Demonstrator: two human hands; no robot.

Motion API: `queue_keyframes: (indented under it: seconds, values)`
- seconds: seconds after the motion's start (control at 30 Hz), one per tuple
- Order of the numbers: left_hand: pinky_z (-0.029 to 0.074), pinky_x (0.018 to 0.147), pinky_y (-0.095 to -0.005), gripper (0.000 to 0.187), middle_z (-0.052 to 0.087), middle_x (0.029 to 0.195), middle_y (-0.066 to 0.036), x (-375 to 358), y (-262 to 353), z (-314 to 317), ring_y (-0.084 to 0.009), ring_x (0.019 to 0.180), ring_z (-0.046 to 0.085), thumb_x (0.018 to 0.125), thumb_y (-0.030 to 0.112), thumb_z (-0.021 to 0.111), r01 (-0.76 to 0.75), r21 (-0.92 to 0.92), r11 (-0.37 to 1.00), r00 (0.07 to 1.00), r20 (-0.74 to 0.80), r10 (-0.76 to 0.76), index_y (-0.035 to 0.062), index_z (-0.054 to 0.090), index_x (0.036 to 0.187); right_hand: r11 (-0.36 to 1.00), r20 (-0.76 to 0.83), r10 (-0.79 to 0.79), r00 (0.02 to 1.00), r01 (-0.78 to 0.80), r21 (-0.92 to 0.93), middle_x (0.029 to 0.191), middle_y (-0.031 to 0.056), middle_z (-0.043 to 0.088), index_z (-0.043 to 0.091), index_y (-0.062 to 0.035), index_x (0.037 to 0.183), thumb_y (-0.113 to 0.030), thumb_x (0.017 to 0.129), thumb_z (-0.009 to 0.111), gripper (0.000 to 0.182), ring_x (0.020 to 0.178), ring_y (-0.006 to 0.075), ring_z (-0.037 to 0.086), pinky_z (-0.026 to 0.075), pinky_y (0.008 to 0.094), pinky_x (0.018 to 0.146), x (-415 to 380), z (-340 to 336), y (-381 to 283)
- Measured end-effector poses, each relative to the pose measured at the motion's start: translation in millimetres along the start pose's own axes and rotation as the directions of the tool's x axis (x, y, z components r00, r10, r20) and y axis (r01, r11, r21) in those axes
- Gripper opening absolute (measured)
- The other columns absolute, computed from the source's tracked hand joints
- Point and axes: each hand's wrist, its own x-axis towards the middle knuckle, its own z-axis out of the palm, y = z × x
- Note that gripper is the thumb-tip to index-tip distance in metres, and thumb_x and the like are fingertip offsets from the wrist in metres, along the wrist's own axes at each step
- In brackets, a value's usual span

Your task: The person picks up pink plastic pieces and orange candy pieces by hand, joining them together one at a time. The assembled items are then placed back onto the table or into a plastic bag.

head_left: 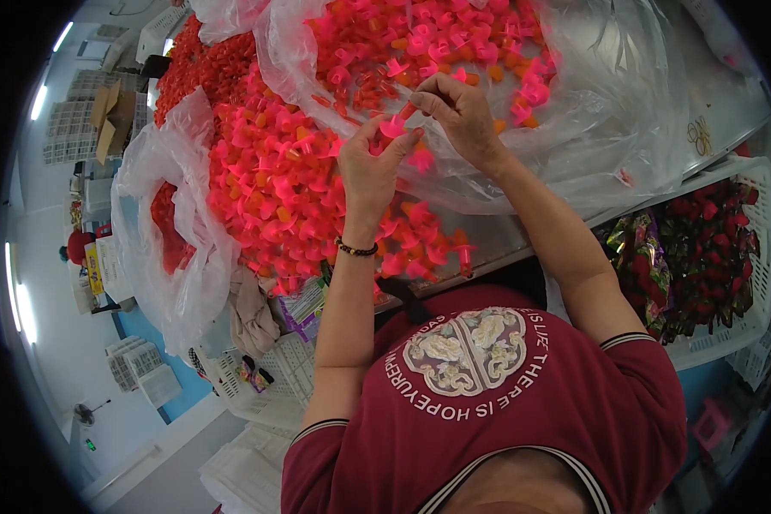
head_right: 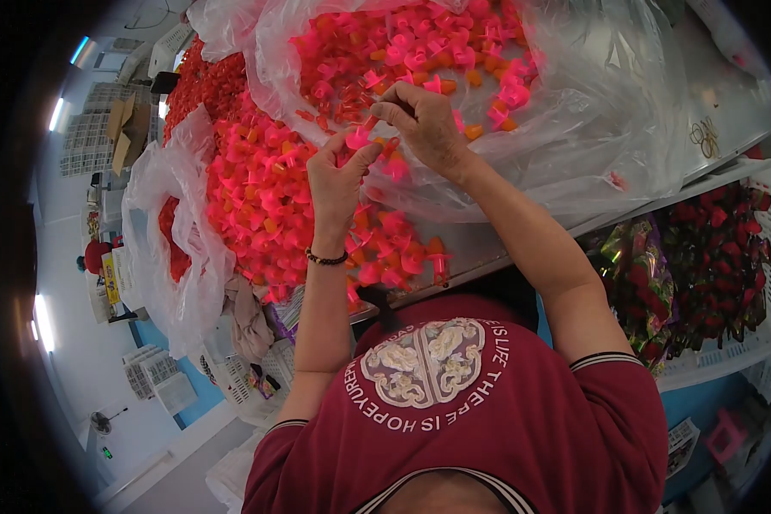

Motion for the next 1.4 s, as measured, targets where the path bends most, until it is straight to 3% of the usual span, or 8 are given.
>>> queue_keyframes:
  seconds: [0.37,0.5,0.73,0.8,1.0,1.2,1.27,1.4]
  values:
    - [0.046,0.063,-0.023,0.042,0.065,0.079,-0.003,2.4,-14.5,-9.1,-0.0069,0.071,0.056,0.077,0.015,0.076,0.045,0.042,0.998,0.998,0.04,-0.046,-0.0058,0.061,0.11,0.981,0.048,-0.031,0.998,0.04,-0.188,0.064,0.0123,0.052,0.052,-0.001,0.081,-0.018,0.09,0.059,0.02,0.057,0.0242,0.045,0.038,0.0362,0.054,-3.0,4.6,-3.2]
    - [0.047,0.064,-0.0257,0.043,0.066,0.08,-0.006,3.1,-16.6,-10.3,-0.0079,0.071,0.056,0.075,0.015,0.077,-0.046,0.113,0.992,0.999,0.028,0.043,-0.0055,0.061,0.11,0.921,0.095,-0.217,0.971,0.236,-0.31,0.064,0.0049,0.052,0.055,-0.0009,0.084,-0.019,0.093,0.055,0.021,0.059,0.0126,0.045,0.038,0.031,0.054,-1.8,6.4,7.0]
    - [0.05,0.072,-0.0294,0.037,0.069,0.087,-0.015,-4.0,-9.5,-2.6,-0.0179,0.078,0.065,0.076,0.013,0.074,-0.17,0.467,0.868,0.979,-0.018,0.202,-0.0034,0.063,0.107,0.988,0.243,0.04,0.969,-0.001,-0.156,0.063,0.0046,0.05,0.052,0.0003,0.079,-0.021,0.096,0.051,0.028,0.061,0.0121,0.046,0.039,0.0312,0.056,-4.2,7.2,13.5]
    - [0.05,0.071,-0.0347,0.037,0.065,0.094,-0.017,-5.1,-18.6,-6.0,-0.0321,0.085,0.063,0.074,0.013,0.073,-0.258,0.59,0.765,0.954,0.03,0.299,-0.0015,0.061,0.106,0.991,0.266,0.065,0.962,-0.03,-0.133,0.062,0.0037,0.048,0.051,0.0004,0.077,-0.021,0.096,0.05,0.029,0.061,0.0116,0.044,0.039,0.0304,0.056,-6.0,9.3,11.5]
    - [0.049,0.07,-0.0381,0.038,0.063,0.092,-0.013,-19.5,-5.1,-10.2,-0.0303,0.085,0.061,0.073,0.012,0.072,-0.288,0.78,0.556,0.941,0.123,0.316,0.002,0.06,0.108,0.99,0.358,0.042,0.933,0.01,-0.141,0.062,0.0014,0.04,0.047,-0.0003,0.074,-0.022,0.097,0.049,0.032,0.061,0.0094,0.04,0.039,0.0281,0.057,-8.8,16.3,14.1]
    - [0.049,0.074,-0.0363,0.043,0.062,0.09,-0.013,-23.8,12.7,-59.0,-0.0305,0.086,0.061,0.073,0.011,0.072,-0.286,0.739,0.611,0.925,0.046,0.377,0.0046,0.059,0.113,0.997,0.276,-0.017,0.961,0.038,-0.071,0.064,0.0052,0.052,0.057,0.0008,0.081,-0.02,0.095,0.052,0.025,0.06,0.0143,0.049,0.041,0.0281,0.06,-6.8,23.0,-7.4]
    - [0.049,0.076,-0.0356,0.044,0.062,0.092,-0.014,-30.5,14.6,-92.2,-0.0307,0.087,0.06,0.074,0.011,0.072,-0.194,0.829,0.525,0.93,-0.015,0.367,0.0038,0.058,0.115,0.887,0.166,-0.136,0.977,0.194,-0.418,0.071,0.0081,0.059,0.061,-0.0006,0.087,-0.014,0.088,0.059,0.014,0.067,0.0197,0.057,0.044,0.031,0.063,4.8,2.5,0.0]
    - [0.048,0.077,-0.0355,0.041,0.061,0.101,-0.015,-36.3,5.9,-134.8,-0.0274,0.093,0.059,0.077,0.011,0.072,0.016,0.882,0.471,0.877,-0.239,0.417,-0.0009,0.057,0.113,0.778,0.333,-0.072,0.94,0.262,-0.571,0.081,0.0102,0.061,0.063,-0.0032,0.086,-0.01,0.079,0.064,0.009,0.081,0.0249,0.059,0.046,0.0362,0.075,-1.2,-4.4,19.1]
